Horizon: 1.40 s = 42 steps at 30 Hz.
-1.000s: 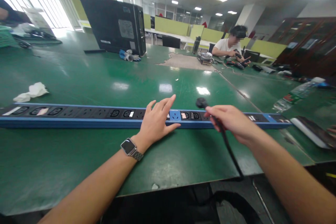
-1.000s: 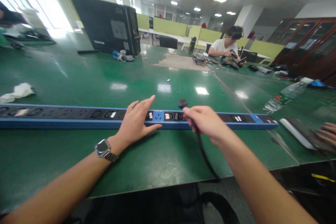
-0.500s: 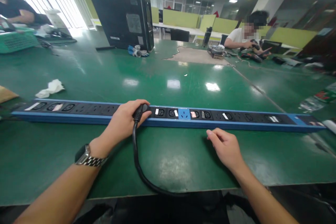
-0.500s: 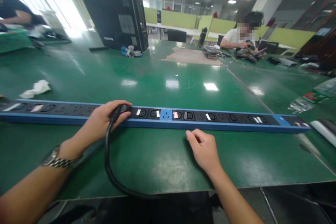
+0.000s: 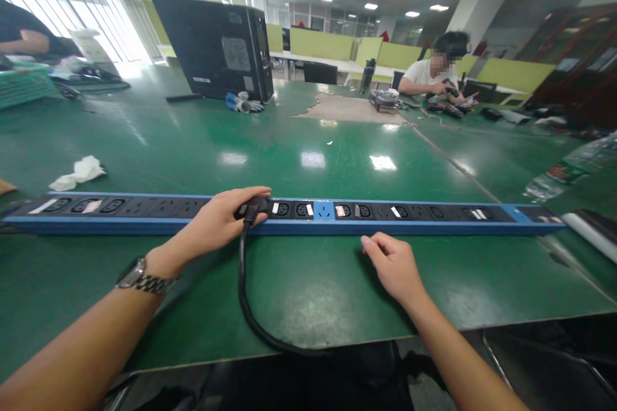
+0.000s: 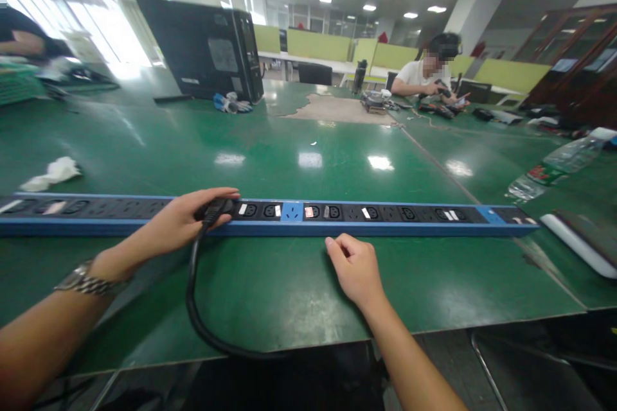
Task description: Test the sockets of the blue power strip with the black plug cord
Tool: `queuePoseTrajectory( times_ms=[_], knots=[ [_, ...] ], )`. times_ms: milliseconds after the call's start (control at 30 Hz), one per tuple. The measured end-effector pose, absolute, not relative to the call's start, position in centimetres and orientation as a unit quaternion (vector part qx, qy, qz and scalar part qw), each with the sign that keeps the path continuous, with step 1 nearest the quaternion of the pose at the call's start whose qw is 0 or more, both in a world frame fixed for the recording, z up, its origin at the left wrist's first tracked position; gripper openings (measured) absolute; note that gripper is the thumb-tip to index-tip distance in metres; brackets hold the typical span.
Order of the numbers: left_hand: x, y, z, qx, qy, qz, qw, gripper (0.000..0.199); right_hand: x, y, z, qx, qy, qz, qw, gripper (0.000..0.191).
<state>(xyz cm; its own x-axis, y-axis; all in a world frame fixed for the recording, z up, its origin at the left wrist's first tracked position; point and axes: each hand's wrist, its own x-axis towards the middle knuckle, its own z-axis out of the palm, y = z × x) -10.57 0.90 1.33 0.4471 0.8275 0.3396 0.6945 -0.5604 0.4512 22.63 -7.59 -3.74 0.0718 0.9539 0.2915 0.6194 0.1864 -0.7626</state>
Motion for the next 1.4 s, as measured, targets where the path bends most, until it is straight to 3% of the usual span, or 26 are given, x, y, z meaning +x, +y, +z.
queuePoseTrajectory(
  times_ms=[133,200,533,1067,1400],
  knots=[
    [-9.0,0.0,1.3,0.736,0.475,0.463,0.133,0.041,22.6,-7.3,-3.8,-0.605,-0.646,0.208,0.416,0.041],
    [-7.1,-0.2,1.5,0.718,0.466,0.503,0.119,0.039,22.5,-7.2,-3.8,-0.606,-0.643,0.212,0.417,0.041],
    [1.1,0.4,1.2,0.815,0.46,0.344,0.075,0.031,22.6,-7.3,-3.8,-0.602,-0.644,0.208,0.424,0.04],
    [0.0,1.1,1.0,0.79,0.507,0.326,0.11,0.033,22.5,-7.4,-3.5,-0.611,-0.635,0.224,0.417,0.04],
    [0.4,1.2,0.8,0.805,0.492,0.323,0.072,0.035,22.4,-7.4,-3.7,-0.611,-0.632,0.23,0.418,0.04]
  ],
)
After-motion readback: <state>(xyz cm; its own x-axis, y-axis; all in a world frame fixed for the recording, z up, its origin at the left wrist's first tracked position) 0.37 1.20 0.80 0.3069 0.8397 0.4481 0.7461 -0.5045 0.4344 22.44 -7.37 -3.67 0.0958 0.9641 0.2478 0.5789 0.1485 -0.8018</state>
